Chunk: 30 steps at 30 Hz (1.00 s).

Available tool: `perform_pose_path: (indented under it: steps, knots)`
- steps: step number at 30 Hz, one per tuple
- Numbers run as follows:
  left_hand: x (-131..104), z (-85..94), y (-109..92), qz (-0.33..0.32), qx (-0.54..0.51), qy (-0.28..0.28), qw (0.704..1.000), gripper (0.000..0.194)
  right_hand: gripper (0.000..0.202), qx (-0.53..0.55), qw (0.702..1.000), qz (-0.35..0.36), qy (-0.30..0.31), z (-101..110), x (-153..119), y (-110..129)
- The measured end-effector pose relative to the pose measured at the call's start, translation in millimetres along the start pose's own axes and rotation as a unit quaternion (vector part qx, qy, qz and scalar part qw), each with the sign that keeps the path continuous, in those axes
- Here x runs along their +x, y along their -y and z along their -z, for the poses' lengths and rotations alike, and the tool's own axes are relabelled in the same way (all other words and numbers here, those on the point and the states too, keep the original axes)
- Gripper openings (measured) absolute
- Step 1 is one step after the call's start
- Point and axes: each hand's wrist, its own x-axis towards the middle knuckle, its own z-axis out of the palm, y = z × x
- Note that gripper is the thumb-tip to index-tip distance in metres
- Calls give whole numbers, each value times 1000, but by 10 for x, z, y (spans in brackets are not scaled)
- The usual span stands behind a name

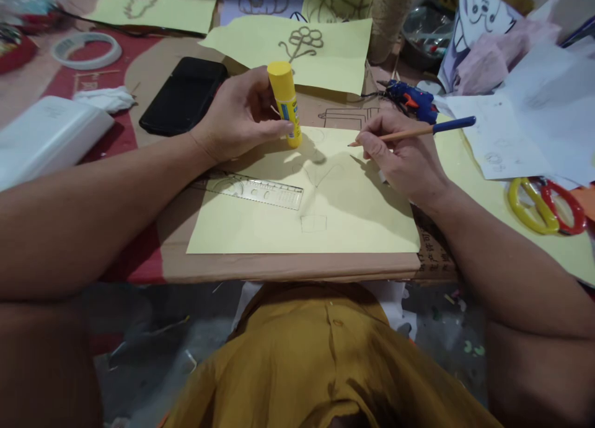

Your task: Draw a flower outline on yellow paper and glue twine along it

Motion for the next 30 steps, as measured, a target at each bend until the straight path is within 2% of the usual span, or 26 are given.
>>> perform_pose_path:
  steps: [6, 15, 18, 22, 30]
  knots:
    - [-4, -10, -71, 34, -23, -15, 999, 67, 44, 0, 1000, -11, 1, 1, -7, 35]
    - [-4, -13, -66, 42, -15, 6, 999, 68, 47, -19, 1000, -5, -9, 5, 3, 60]
    - [1, -16, -31, 22, -13, 13, 1000, 70, 47, -13, 1000, -11, -8, 5, 0, 71]
    - [-11, -9, -18, -4, -25, 28, 999, 62, 51, -9, 1000, -16, -2, 14, 3, 76]
    - [-49, -25, -93, 22, -39, 34, 998, 55, 51, -13, 1000, -9, 10, 33, 28, 75]
